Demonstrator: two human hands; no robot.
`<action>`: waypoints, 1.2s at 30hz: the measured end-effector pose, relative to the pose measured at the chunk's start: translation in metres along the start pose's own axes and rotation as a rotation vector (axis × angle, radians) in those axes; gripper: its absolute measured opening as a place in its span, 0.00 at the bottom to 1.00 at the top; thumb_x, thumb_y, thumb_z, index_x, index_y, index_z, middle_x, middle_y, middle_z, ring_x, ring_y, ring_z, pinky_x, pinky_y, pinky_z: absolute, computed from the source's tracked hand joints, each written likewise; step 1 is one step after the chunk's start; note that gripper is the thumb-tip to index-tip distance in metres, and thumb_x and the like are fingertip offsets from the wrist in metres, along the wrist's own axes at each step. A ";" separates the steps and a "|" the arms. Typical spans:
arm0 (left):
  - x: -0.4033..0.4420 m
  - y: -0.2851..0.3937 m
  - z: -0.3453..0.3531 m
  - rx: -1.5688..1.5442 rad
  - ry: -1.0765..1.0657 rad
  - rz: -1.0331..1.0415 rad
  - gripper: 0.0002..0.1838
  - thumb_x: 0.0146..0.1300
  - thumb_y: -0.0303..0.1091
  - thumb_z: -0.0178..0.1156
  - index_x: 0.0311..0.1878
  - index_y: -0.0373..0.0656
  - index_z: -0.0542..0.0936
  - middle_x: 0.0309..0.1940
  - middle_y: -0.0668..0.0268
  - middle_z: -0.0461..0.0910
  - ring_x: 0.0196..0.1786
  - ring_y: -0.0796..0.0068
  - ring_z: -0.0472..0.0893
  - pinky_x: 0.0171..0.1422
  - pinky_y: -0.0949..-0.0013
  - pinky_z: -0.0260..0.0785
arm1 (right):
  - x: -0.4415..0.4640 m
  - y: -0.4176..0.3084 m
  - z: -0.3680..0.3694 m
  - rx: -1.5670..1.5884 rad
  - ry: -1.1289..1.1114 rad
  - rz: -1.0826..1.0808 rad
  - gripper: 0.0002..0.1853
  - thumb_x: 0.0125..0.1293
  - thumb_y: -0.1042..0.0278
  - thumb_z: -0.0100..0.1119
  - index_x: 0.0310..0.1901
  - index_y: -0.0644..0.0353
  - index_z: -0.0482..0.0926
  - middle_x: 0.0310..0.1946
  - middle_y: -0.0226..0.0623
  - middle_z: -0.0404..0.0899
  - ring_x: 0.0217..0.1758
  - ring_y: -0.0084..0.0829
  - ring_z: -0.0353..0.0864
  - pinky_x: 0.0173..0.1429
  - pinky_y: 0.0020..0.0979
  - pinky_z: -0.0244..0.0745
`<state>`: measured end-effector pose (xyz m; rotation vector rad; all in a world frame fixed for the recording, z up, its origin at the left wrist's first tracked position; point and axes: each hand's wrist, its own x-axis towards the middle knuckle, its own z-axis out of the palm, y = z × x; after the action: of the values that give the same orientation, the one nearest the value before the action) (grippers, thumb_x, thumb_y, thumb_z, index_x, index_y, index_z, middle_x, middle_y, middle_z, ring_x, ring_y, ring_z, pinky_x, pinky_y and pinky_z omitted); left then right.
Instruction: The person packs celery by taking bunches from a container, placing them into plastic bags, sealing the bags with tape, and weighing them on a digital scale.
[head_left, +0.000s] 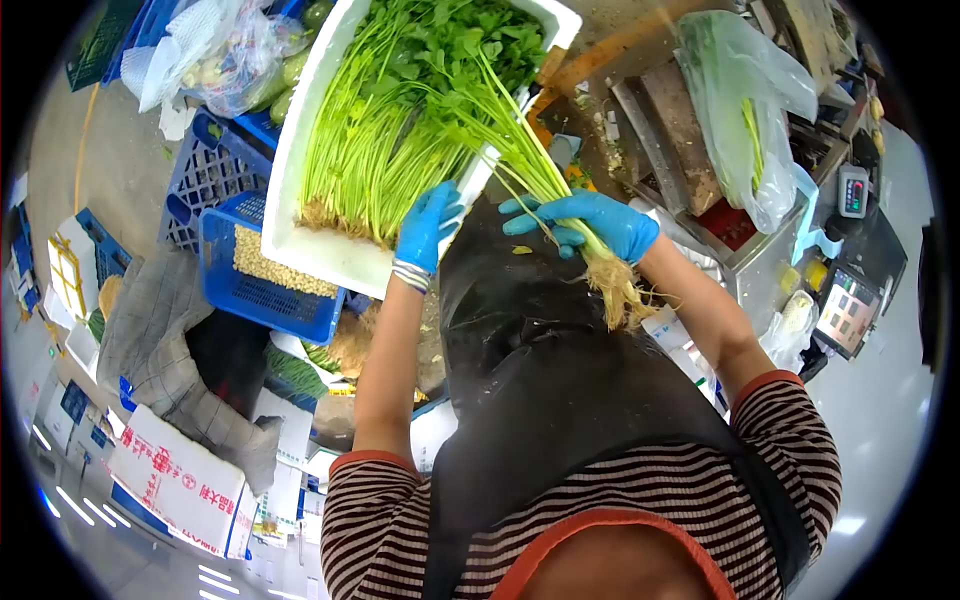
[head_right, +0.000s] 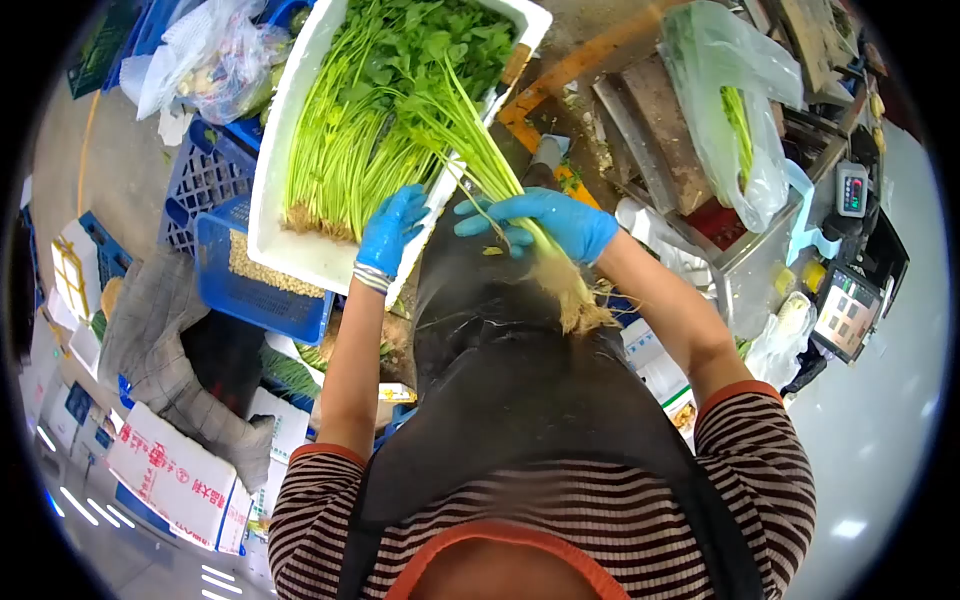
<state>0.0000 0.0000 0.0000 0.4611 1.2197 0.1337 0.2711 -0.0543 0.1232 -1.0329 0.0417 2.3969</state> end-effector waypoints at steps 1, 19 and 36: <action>0.002 0.013 0.014 -0.063 -0.116 -0.045 0.35 0.70 0.64 0.50 0.66 0.45 0.72 0.62 0.62 0.75 0.57 0.70 0.77 0.66 0.63 0.64 | -0.008 -0.006 -0.001 0.008 -0.015 -0.019 0.28 0.71 0.63 0.52 0.69 0.65 0.65 0.59 0.44 0.78 0.27 0.13 0.72 0.32 0.19 0.72; -0.035 0.022 0.148 -0.291 -0.559 -0.258 0.25 0.75 0.38 0.44 0.69 0.34 0.67 0.58 0.51 0.78 0.55 0.61 0.81 0.58 0.63 0.77 | -0.094 0.065 -0.126 -0.001 0.108 -0.177 0.27 0.67 0.60 0.58 0.66 0.58 0.70 0.51 0.35 0.81 0.46 0.19 0.80 0.42 0.19 0.77; -0.087 0.017 0.210 0.429 -0.692 -0.284 0.18 0.71 0.44 0.53 0.53 0.43 0.84 0.22 0.76 0.76 0.18 0.89 0.59 0.23 0.81 0.50 | -0.096 0.025 -0.174 -0.131 0.029 -0.132 0.26 0.68 0.64 0.56 0.62 0.72 0.69 0.54 0.49 0.81 0.28 0.17 0.78 0.35 0.21 0.79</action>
<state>0.1667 -0.0711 0.1381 0.6313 0.6093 -0.5059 0.4299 -0.1588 0.0614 -1.0950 -0.1705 2.2894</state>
